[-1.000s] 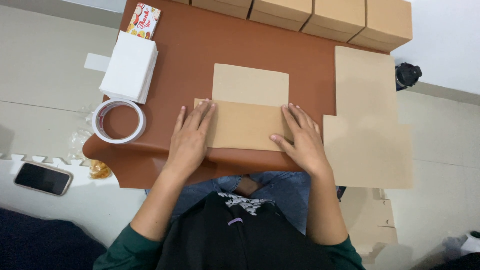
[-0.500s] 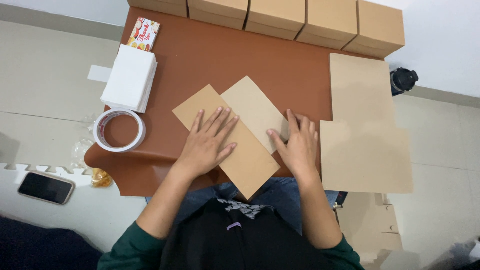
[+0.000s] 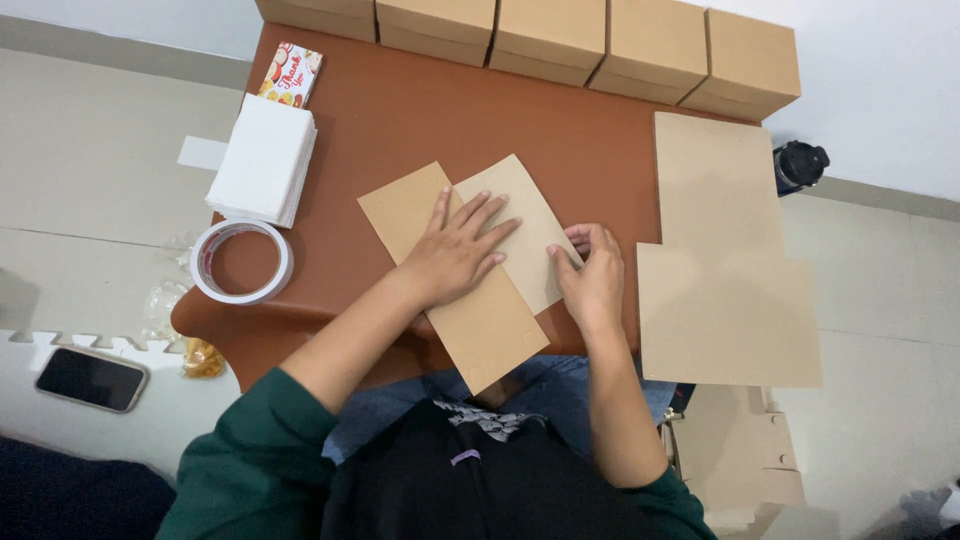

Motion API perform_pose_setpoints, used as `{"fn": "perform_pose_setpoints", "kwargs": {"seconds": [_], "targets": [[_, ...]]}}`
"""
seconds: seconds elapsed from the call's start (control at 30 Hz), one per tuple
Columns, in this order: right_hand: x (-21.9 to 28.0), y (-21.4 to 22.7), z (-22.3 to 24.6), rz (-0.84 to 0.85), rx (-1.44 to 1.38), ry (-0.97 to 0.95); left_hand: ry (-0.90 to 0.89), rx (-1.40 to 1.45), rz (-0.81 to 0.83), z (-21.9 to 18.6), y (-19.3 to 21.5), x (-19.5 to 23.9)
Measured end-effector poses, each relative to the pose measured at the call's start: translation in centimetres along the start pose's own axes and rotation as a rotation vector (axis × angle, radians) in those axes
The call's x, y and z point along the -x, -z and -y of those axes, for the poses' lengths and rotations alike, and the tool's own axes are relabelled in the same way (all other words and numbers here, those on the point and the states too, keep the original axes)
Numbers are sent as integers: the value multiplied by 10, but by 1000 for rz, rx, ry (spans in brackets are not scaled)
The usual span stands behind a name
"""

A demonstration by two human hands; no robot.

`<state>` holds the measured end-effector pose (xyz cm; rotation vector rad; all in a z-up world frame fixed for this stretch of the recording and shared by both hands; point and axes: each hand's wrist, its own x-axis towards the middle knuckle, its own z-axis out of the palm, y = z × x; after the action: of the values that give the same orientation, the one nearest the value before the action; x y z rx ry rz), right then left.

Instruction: The person folds a flat cardboard sheet into a box shape by hand. They fold the side flaps, tuck the tabs into slots, and press the edges to secure the structure.

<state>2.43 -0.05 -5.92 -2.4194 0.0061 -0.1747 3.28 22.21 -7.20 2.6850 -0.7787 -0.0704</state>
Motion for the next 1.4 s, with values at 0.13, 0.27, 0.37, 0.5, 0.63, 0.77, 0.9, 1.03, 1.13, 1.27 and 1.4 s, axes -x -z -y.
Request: {"fn": "perform_pose_setpoints", "kwargs": {"seconds": [0.13,0.27,0.37,0.5,0.63,0.77,0.9,1.03,1.13,1.27,1.4], "targets": [[1,-2,6,-53,41,16,-55,98,-43,26,-19,-35],[6,-6,2,-104,172,218,-99,7,-208,19,4,-49],[7,-11,-5,-124,243,377,-166,-107,-248,15,18,-52],[11,-13,-6,-103,312,518,-243,-292,-345,30,-1,-64],[22,-13,-4,-115,444,613,-383,-376,-573,46,-25,-76],[34,-6,5,-48,472,639,-409,-364,-654,51,-38,-81],[40,4,13,63,416,612,-330,-325,-505,53,-47,-78],[38,7,2,153,365,597,-196,-97,-232,29,-8,-49],[32,3,4,185,374,576,-145,7,-239,25,-6,-39],[13,-6,9,260,400,571,-4,130,-178,6,15,-27],[-14,-21,24,294,353,617,85,365,-187,-2,33,-18]]}}
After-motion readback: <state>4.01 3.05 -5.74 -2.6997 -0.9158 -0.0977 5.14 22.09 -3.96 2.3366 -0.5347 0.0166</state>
